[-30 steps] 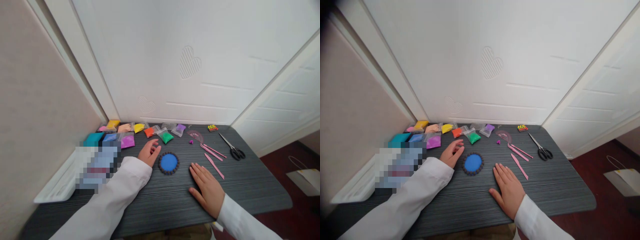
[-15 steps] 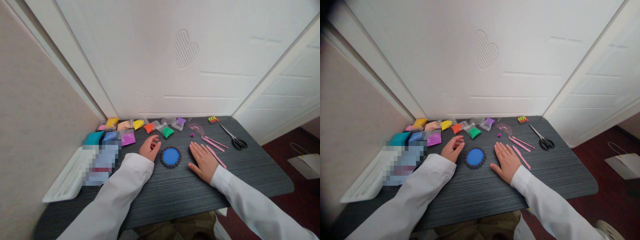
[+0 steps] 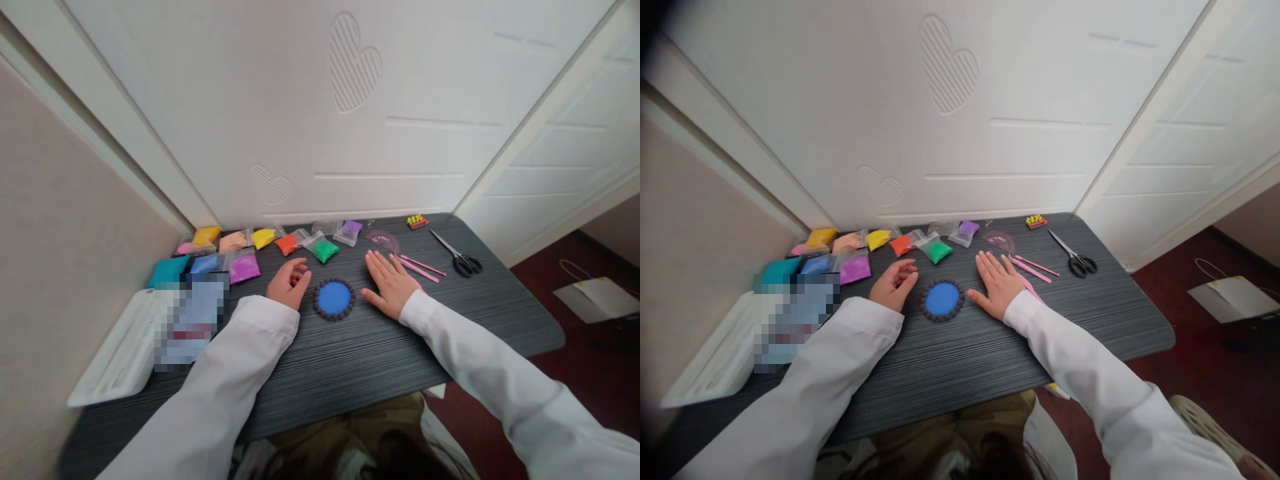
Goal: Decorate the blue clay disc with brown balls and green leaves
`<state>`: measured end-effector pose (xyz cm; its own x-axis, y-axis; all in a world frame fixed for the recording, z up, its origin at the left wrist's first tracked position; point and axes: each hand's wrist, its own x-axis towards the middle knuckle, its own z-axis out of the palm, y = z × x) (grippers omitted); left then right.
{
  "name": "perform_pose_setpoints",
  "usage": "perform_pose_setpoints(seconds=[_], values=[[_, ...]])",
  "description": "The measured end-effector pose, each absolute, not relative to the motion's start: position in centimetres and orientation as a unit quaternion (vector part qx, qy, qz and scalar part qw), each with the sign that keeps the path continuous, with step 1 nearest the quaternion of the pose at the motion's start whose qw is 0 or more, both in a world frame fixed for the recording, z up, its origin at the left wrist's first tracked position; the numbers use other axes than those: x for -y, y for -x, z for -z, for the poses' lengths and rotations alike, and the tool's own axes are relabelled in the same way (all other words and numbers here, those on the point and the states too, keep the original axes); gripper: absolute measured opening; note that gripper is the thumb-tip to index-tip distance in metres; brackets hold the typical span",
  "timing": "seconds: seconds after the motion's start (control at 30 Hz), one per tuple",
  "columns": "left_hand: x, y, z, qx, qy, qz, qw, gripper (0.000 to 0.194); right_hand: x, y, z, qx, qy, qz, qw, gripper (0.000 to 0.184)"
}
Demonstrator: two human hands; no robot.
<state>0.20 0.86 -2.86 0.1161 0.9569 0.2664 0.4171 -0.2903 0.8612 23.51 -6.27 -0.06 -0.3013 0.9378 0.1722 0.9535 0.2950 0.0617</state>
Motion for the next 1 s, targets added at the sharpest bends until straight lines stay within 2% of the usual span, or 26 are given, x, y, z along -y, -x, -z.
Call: perform_pose_setpoints(seconds=[0.33, 0.63, 0.8, 1.0], values=[[-0.6, -0.3, 2.5, -0.509, -0.681, -0.424, 0.312, 0.038, 14.5, -23.7, 0.1, 0.826, 0.563, 0.016, 0.013, 0.077], [-0.3, -0.2, 2.2, -0.501, -0.729, -0.381, 0.268, 0.031, 7.4, -23.8, 0.4, 0.800, 0.594, 0.068, 0.048, 0.068], [0.0, -0.2, 1.9, -0.446, -0.827, -0.286, 0.187, 0.034, 10.3, -23.8, 0.8, 0.808, 0.585, 0.062, 0.040, 0.068], [0.3, -1.0, 1.8, -0.437, -0.839, -0.271, 0.181, 0.038, 10.7, -23.6, 0.8, 0.810, 0.583, 0.045, 0.044, 0.065]])
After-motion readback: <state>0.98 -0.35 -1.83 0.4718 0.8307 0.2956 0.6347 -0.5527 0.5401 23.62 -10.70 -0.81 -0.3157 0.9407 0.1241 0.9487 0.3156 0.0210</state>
